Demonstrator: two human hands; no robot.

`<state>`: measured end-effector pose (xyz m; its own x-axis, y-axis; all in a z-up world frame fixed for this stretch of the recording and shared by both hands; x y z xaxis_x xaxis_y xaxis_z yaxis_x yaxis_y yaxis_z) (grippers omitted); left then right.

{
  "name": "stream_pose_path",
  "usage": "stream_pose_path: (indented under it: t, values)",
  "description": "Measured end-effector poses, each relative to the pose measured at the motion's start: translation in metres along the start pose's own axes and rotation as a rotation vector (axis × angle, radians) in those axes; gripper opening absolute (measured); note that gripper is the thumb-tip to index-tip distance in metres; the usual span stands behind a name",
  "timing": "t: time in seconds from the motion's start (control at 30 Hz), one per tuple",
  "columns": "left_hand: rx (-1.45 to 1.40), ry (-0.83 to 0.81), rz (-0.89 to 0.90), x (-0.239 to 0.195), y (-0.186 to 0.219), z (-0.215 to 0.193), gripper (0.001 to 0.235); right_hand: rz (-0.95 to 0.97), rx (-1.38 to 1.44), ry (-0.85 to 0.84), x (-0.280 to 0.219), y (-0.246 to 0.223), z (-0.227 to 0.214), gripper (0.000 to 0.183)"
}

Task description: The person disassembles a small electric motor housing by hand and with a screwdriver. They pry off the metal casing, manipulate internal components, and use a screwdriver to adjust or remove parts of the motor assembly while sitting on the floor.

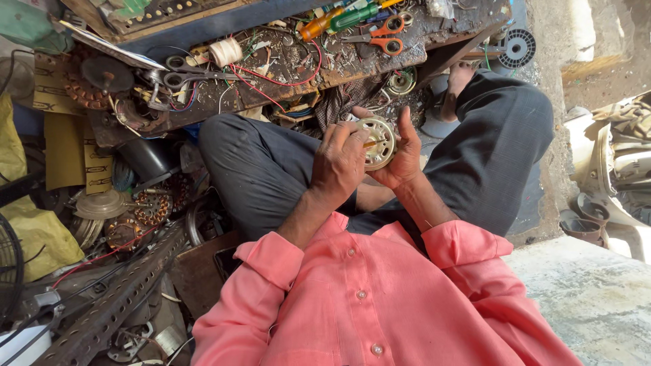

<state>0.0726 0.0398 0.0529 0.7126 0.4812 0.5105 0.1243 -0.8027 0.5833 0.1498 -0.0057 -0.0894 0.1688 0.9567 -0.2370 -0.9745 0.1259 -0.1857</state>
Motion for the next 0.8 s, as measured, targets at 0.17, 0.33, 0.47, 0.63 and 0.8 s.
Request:
stream_pose_path:
  t: [0.17,0.33,0.47,0.63,0.8]
  values:
    - [-0.255,0.068,-0.054,-0.005,-0.014,-0.006,0.015,0.018,0.033,-0.057,-0.001,-0.001,0.008,0.091]
    - [-0.948,0.153,-0.693,-0.030,-0.087,0.008,0.013,0.025,-0.028,-0.158,-0.004,0.000,0.028,0.092]
    - [-0.861,0.090,-0.566,-0.028,-0.074,-0.010,0.009,0.023,-0.063,-0.159,-0.003,-0.001,0.030,0.098]
    - [-0.283,0.000,-0.161,-0.017,-0.014,-0.031,0.018,0.061,0.044,-0.151,-0.004,0.003,0.026,0.102]
    - [-0.064,-0.057,-0.031,-0.009,0.005,-0.026,0.028,0.045,-0.030,-0.090,-0.001,0.002,0.019,0.100]
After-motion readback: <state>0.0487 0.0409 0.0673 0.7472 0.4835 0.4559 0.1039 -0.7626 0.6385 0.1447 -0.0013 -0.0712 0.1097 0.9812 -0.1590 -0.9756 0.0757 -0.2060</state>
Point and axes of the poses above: each hand's wrist, its own x-axis towards the middle knuckle, its own z-axis out of the palm, y = z × x, the point moved 10 cm from there along x, towards the middle knuckle, and after that the axes turned 3 degrees about x, right-handed, at the moved point
